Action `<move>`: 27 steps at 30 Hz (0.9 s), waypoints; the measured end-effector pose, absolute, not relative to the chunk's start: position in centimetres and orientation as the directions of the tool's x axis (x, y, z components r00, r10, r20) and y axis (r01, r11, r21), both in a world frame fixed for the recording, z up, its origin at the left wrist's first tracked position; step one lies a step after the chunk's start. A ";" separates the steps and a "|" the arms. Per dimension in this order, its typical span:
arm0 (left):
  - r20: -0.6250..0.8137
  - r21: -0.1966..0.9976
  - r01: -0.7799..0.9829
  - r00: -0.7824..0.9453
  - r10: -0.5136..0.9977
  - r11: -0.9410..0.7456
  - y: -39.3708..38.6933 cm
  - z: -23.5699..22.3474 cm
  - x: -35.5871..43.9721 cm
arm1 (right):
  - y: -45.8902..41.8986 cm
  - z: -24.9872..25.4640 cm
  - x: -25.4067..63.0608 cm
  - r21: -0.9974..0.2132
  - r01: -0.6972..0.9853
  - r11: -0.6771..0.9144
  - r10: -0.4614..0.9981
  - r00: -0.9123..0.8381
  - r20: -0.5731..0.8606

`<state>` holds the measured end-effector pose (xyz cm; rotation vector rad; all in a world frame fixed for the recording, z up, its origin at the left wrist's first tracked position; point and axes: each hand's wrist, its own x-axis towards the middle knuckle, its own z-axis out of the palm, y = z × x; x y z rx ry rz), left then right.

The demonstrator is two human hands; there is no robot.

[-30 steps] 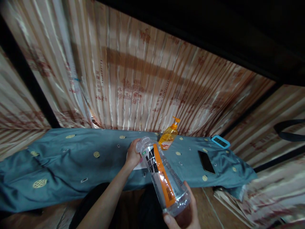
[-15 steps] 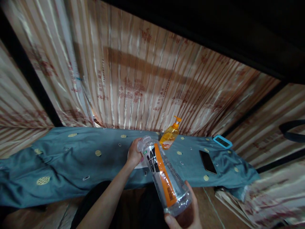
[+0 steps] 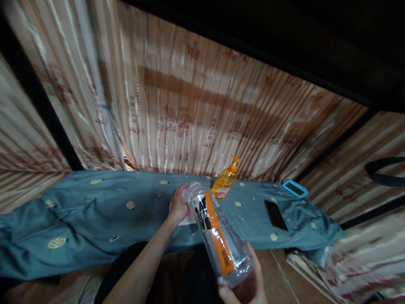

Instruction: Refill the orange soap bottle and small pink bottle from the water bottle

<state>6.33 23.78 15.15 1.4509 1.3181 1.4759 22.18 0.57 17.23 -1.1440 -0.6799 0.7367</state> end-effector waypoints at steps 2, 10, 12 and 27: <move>0.295 0.948 0.174 -0.154 0.943 -0.268 23.8 15.2 6.3 | 0.6 17.3 22.2 -0.956 -0.173 0.236 0.811 0.577 0.096; 0.307 0.939 0.208 -0.146 0.940 -0.275 23.8 15.4 6.2 | 0.6 17.5 22.3 -0.975 -0.093 0.202 0.803 0.586 0.110; 0.306 0.938 0.216 -0.144 0.941 -0.272 23.8 15.4 6.2 | 0.7 17.7 22.3 -0.979 -0.077 0.190 0.804 0.585 0.110; 0.296 0.937 0.231 -0.124 0.947 -0.263 23.7 15.5 6.0 | 0.6 18.7 21.5 -0.970 -0.123 0.210 0.808 0.581 0.101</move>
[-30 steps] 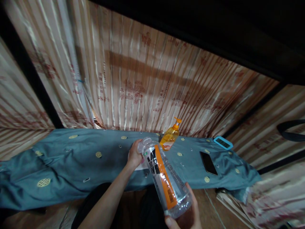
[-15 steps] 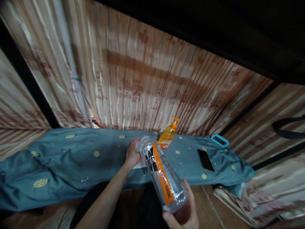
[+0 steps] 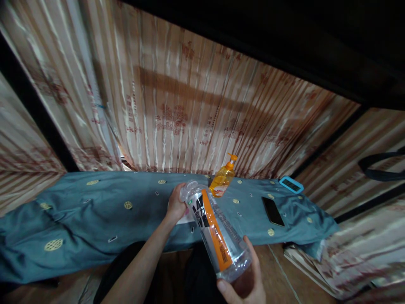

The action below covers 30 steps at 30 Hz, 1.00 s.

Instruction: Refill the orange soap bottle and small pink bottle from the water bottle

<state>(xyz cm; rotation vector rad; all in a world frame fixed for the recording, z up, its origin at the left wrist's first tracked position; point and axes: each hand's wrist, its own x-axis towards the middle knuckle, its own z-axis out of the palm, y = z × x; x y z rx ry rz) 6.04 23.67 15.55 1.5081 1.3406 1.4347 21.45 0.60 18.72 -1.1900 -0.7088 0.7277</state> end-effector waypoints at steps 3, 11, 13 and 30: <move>0.300 0.935 0.235 -0.121 0.946 -0.266 23.6 15.6 6.0 | 0.5 18.3 21.9 -0.979 -0.088 0.182 0.808 0.580 0.098; 0.300 0.938 0.223 -0.133 0.945 -0.267 23.8 15.5 6.1 | 0.5 18.4 21.9 -0.987 -0.038 0.158 0.801 0.589 0.106; 0.296 0.938 0.225 -0.132 0.946 -0.263 23.8 15.5 6.1 | 0.6 18.6 21.9 -0.987 -0.039 0.153 0.800 0.591 0.101; 0.296 0.944 0.192 -0.140 0.945 -0.267 23.6 15.4 6.0 | 0.7 18.7 22.2 -0.992 -0.013 0.127 0.813 0.574 0.096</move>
